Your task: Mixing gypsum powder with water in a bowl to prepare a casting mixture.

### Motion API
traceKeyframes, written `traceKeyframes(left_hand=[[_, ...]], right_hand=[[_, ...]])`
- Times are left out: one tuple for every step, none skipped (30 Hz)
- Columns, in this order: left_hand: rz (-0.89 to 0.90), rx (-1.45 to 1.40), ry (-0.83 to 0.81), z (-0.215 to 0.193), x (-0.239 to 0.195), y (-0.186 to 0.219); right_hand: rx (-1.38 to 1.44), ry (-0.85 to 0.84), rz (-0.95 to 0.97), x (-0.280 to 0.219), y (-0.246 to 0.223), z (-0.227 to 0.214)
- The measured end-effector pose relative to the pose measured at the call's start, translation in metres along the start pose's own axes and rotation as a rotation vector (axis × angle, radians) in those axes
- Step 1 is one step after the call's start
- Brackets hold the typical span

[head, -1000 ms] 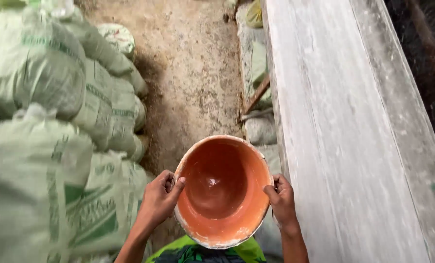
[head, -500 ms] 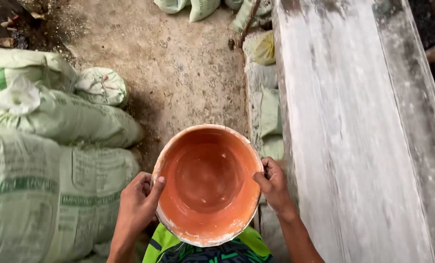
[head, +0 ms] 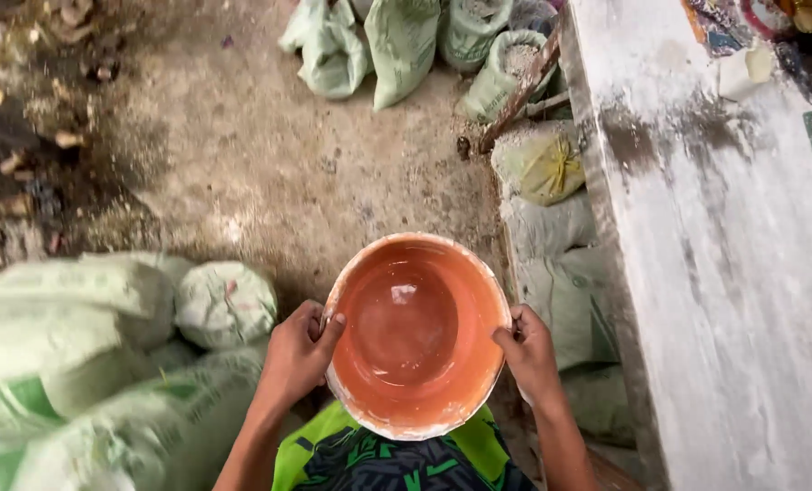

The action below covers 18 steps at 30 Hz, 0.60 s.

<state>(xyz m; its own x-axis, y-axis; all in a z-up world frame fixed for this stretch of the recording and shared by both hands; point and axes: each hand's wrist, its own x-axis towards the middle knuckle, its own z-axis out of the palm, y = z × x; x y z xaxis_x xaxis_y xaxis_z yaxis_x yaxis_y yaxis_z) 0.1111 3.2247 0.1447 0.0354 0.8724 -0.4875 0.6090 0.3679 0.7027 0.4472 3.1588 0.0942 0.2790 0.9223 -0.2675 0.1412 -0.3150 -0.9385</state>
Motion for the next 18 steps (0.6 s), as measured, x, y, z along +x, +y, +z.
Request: traceKeyframes(left_hand=[[0.036,0.051,0.000,-0.010,0.031,0.010],[0.072,0.102,0.000,-0.019,0.064,0.019],[0.078,0.109,-0.007,-0.030,0.096,0.031],[0.132,0.117,-0.044,-0.041,0.129,0.041],[0.173,0.126,-0.087,-0.048,0.158,0.046],[0.164,0.135,-0.100,-0.057,0.189,0.060],[0.155,0.107,-0.080,-0.063,0.218,0.072],[0.145,0.081,-0.059,-0.068,0.247,0.086],[0.119,0.091,-0.082,-0.069,0.270,0.089],[0.125,0.096,-0.078,-0.071,0.292,0.095],[0.155,0.101,-0.062,-0.076,0.324,0.107],[0.151,0.113,-0.074,-0.079,0.350,0.120],[0.161,0.130,-0.081,-0.080,0.367,0.130],[0.170,0.147,-0.088,-0.080,0.383,0.140],[0.157,0.157,-0.112,-0.085,0.403,0.150],[0.157,0.166,-0.118,-0.091,0.421,0.159],[0.177,0.176,-0.113,-0.096,0.447,0.172],[0.183,0.186,-0.127,-0.101,0.464,0.183]], right_hand=[[-0.012,0.023,0.011,0.023,-0.009,0.006],[-0.024,0.045,0.023,0.046,-0.016,0.011],[-0.019,0.055,0.026,0.072,-0.026,0.019],[-0.004,0.065,0.058,0.099,-0.034,0.027],[0.010,0.069,0.104,0.120,-0.038,0.035],[0.015,0.073,0.121,0.150,-0.043,0.045],[0.036,0.122,0.106,0.178,-0.046,0.053],[0.057,0.171,0.091,0.208,-0.050,0.059],[0.057,0.170,0.127,0.232,-0.052,0.063],[0.050,0.178,0.135,0.256,-0.056,0.067],[0.050,0.194,0.120,0.291,-0.064,0.072],[0.057,0.201,0.133,0.324,-0.070,0.075],[0.027,0.193,0.136,0.345,-0.075,0.074],[-0.003,0.183,0.139,0.364,-0.080,0.073],[-0.001,0.191,0.167,0.381,-0.085,0.075],[-0.007,0.196,0.203,0.396,-0.091,0.078],[-0.007,0.208,0.219,0.419,-0.096,0.080],[0.000,0.223,0.227,0.432,-0.104,0.083]])
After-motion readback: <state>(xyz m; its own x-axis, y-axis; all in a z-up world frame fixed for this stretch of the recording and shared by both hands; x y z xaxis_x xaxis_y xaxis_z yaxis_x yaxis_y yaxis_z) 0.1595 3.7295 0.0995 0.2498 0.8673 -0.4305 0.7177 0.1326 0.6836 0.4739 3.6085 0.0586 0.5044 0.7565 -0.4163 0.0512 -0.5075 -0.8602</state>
